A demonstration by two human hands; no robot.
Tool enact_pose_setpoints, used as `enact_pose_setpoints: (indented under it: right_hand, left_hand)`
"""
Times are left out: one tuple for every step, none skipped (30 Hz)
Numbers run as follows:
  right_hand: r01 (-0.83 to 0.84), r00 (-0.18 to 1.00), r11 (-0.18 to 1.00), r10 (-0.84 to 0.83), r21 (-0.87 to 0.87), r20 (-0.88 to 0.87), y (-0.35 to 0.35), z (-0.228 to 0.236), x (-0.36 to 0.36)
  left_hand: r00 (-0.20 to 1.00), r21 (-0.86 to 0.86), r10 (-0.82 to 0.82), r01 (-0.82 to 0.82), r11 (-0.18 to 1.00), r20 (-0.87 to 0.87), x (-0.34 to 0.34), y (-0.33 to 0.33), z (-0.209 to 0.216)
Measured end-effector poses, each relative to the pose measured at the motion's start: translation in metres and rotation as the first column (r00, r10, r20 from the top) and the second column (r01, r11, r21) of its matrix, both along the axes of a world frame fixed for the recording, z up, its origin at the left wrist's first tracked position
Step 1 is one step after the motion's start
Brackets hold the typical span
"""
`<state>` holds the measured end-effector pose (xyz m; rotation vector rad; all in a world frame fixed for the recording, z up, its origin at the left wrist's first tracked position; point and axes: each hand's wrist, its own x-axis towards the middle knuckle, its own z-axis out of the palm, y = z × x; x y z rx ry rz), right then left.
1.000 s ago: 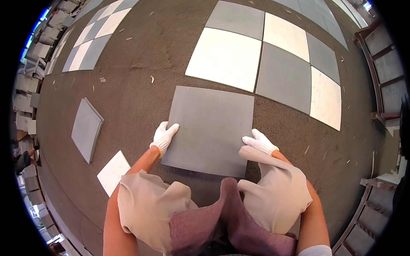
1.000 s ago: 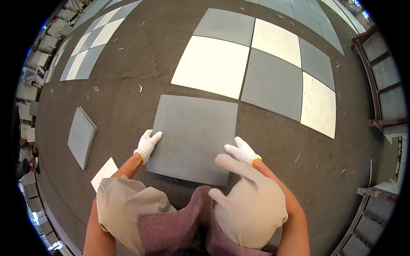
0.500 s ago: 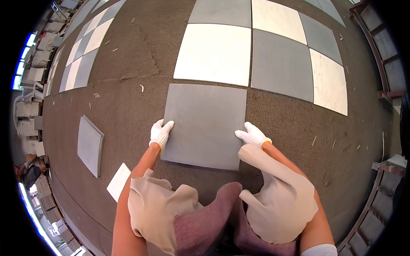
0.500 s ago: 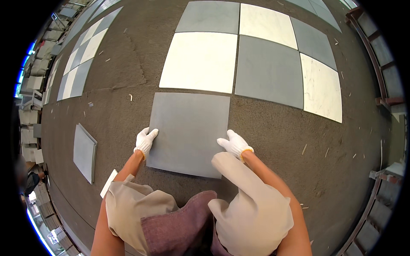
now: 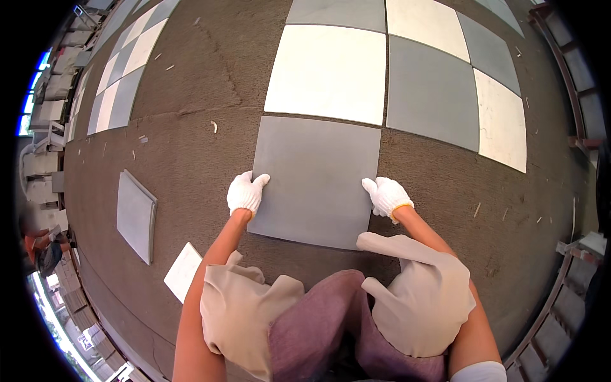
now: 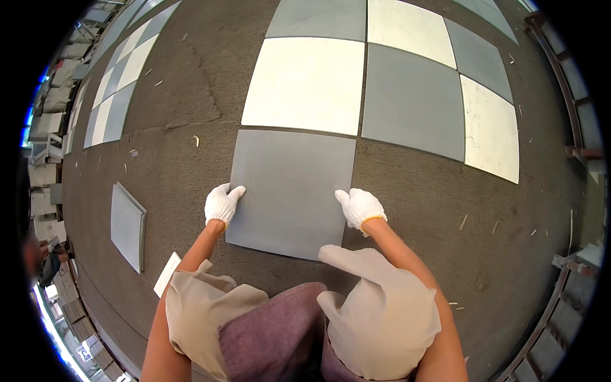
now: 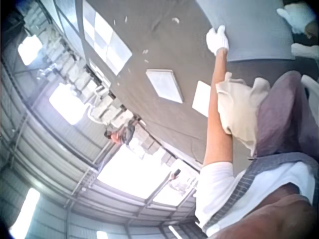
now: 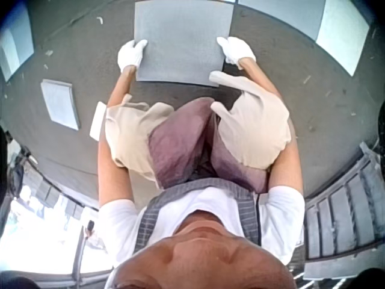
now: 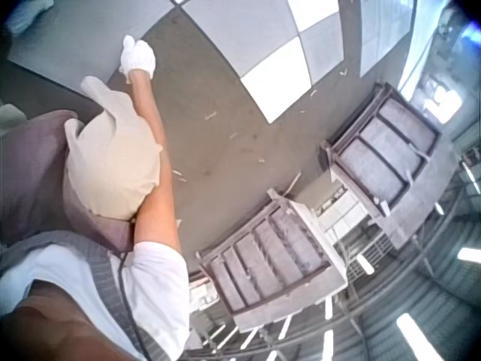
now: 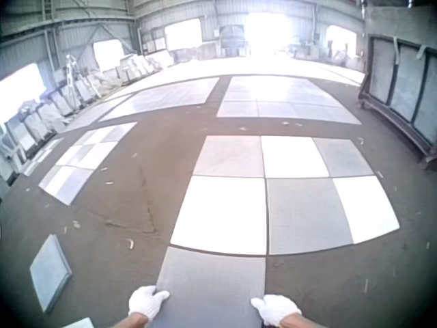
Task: The person arranges square tiles on the floor in a checkered pattern using white and gray tiles. They pick up tiles from nearby stacks and place them one by one to form a grid.
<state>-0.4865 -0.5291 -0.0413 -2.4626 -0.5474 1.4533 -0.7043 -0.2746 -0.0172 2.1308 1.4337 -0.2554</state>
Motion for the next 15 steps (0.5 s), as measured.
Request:
enact_pose_setpoints:
  right_hand:
    - [-0.036,0.999,0.999,0.036,-0.009,0.037,0.000,-0.004,0.001]
    - [-0.071,0.995,0.997,0.072,-0.020,0.074,0.000,-0.007,0.001]
    - [-0.108,0.988,0.994,0.111,-0.034,0.109,0.003,-0.007,0.001]
    - [-0.124,0.987,0.991,0.129,-0.060,0.091,0.005,-0.006,0.002]
    - [-0.140,0.987,0.986,0.146,-0.086,0.074,0.008,-0.003,0.004]
    - [-0.155,0.985,0.981,0.162,-0.113,0.055,0.010,0.000,0.004]
    - [-0.169,0.982,0.980,0.177,-0.109,0.072,0.010,0.002,0.004]
    - [-0.183,0.977,0.978,0.192,-0.104,0.088,0.010,0.003,0.004]
    - [-0.190,0.974,0.976,0.201,-0.103,0.108,0.008,0.004,0.004]
    - [-0.190,0.971,0.977,0.201,-0.095,0.128,0.006,0.003,0.004]
    - [-0.189,0.968,0.978,0.201,-0.087,0.148,0.004,0.002,0.003]
    - [-0.193,0.965,0.978,0.203,-0.076,0.167,0.005,0.004,0.002]
    - [-0.196,0.970,0.977,0.205,-0.078,0.133,0.007,0.006,0.003]
    - [-0.199,0.973,0.977,0.207,-0.081,0.098,0.009,0.010,0.005]
    - [-0.202,0.976,0.976,0.207,-0.082,0.063,0.011,0.013,0.007]
  left_hand:
    - [1.000,0.011,-0.011,0.011,1.000,-0.017,-0.001,0.002,-0.001]
    - [0.999,0.020,-0.023,0.023,1.000,-0.034,-0.001,0.003,-0.002]
    - [0.998,0.029,-0.031,0.033,0.999,-0.053,-0.002,0.004,-0.003]
    - [0.998,0.028,-0.027,0.028,0.999,-0.056,-0.003,0.005,-0.005]
    - [0.998,0.027,-0.023,0.024,0.999,-0.059,-0.004,0.007,-0.007]
    - [0.998,0.024,-0.020,0.021,0.999,-0.062,-0.002,0.007,-0.006]
    - [0.998,0.014,-0.008,0.009,1.000,-0.063,-0.001,0.007,-0.005]
    - [0.998,0.005,0.004,-0.004,1.000,-0.064,-0.001,0.007,-0.003]
    - [0.998,-0.007,0.009,-0.009,1.000,-0.061,0.003,0.006,0.000]
    - [0.997,-0.019,0.010,-0.011,1.000,-0.077,0.007,0.006,0.004]
    - [0.996,-0.031,0.010,-0.013,0.999,-0.094,0.010,0.005,0.007]
    - [0.994,-0.041,0.014,-0.018,0.999,-0.112,0.010,0.006,0.009]
    - [0.991,-0.017,-0.006,0.004,1.000,-0.132,0.010,0.007,0.008]
    - [0.988,0.006,-0.025,0.027,1.000,-0.152,0.008,0.008,0.005]
    - [0.984,0.029,-0.045,0.051,0.998,-0.174,0.007,0.010,0.005]
